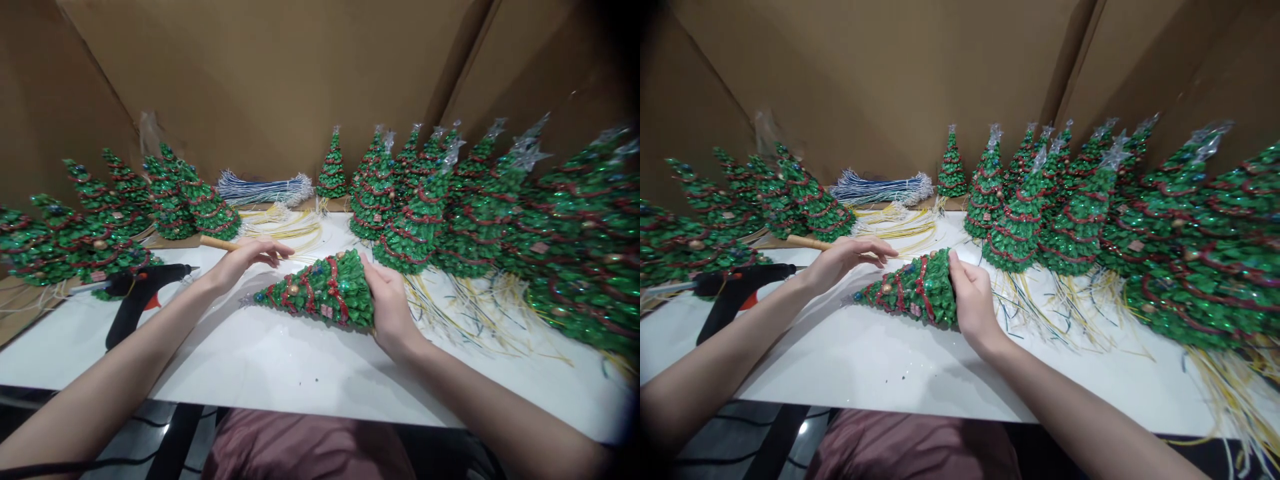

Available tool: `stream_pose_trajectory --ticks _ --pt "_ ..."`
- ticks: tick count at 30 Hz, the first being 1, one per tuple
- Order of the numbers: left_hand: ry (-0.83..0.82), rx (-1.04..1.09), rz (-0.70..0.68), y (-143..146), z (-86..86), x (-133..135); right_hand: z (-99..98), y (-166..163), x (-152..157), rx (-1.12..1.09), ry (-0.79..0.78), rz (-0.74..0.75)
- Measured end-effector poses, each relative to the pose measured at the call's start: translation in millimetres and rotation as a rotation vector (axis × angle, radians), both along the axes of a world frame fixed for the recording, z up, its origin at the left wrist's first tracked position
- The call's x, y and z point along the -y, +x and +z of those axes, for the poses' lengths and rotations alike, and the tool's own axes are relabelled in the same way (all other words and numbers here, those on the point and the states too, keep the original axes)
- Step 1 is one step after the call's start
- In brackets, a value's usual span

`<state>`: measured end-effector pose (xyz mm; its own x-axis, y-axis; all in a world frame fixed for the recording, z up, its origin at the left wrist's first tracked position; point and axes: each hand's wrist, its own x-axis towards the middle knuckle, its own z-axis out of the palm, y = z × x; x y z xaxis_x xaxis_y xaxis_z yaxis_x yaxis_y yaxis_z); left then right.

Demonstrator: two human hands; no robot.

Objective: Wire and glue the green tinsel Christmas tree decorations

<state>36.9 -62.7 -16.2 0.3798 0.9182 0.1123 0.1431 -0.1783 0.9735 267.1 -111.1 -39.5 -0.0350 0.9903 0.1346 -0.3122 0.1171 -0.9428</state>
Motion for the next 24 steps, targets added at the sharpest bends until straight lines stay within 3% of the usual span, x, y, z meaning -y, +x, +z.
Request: stream_pose_trajectory --ticks 15,20,24 --pt "0.259 -0.103 0.106 2 11.0 5 -0.6 0 -1 0.029 -0.008 -0.008" --pt "0.303 0.001 0.094 16 24.8 24 0.6 0 0 0.041 -0.020 -0.026" --pt "0.389 -0.092 0.018 29 39.8 46 1.8 0 0 0.028 -0.017 -0.017"
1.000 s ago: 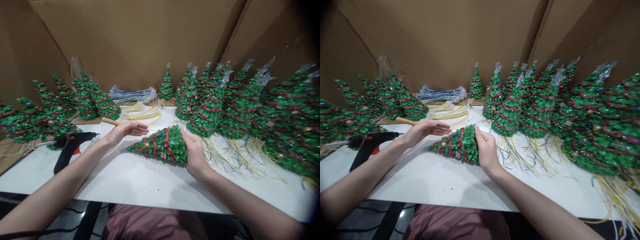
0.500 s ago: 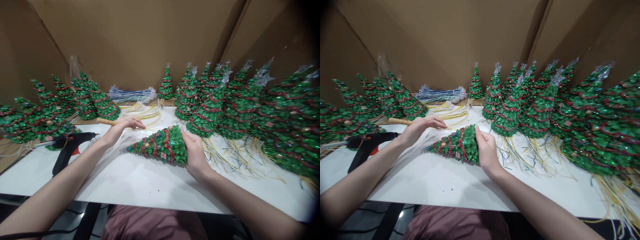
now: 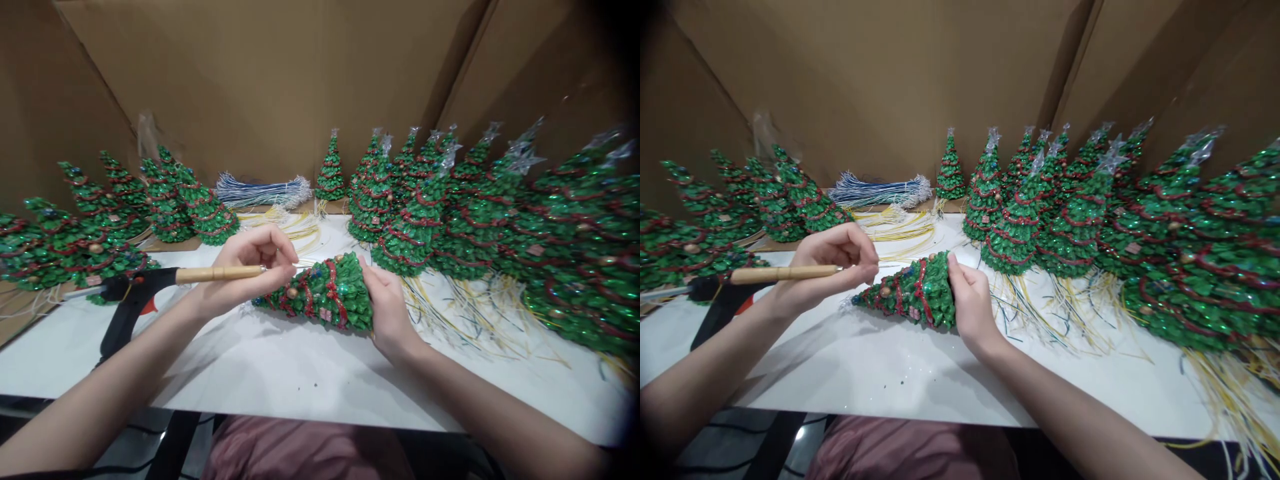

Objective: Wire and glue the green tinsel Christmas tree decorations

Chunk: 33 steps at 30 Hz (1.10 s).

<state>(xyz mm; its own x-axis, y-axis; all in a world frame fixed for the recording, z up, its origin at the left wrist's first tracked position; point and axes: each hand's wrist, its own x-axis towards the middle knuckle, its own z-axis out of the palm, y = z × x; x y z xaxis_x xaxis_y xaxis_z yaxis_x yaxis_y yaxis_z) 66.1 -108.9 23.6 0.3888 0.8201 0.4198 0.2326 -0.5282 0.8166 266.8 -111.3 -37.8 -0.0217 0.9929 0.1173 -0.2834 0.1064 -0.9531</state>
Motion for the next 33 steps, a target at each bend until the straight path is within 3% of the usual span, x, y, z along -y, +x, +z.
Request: stream_pose_trajectory --ticks 7,20,33 --pt "0.178 -0.269 -0.137 10 3.5 22 -3.5 0 0 -0.012 -0.016 -0.011" --pt "0.539 -0.497 -0.053 15 -7.3 25 -2.1 -1 -2 -0.032 -0.019 0.006" --pt "0.425 -0.311 -0.094 9 -15.4 23 -1.1 -1 0 -0.018 -0.026 0.008"
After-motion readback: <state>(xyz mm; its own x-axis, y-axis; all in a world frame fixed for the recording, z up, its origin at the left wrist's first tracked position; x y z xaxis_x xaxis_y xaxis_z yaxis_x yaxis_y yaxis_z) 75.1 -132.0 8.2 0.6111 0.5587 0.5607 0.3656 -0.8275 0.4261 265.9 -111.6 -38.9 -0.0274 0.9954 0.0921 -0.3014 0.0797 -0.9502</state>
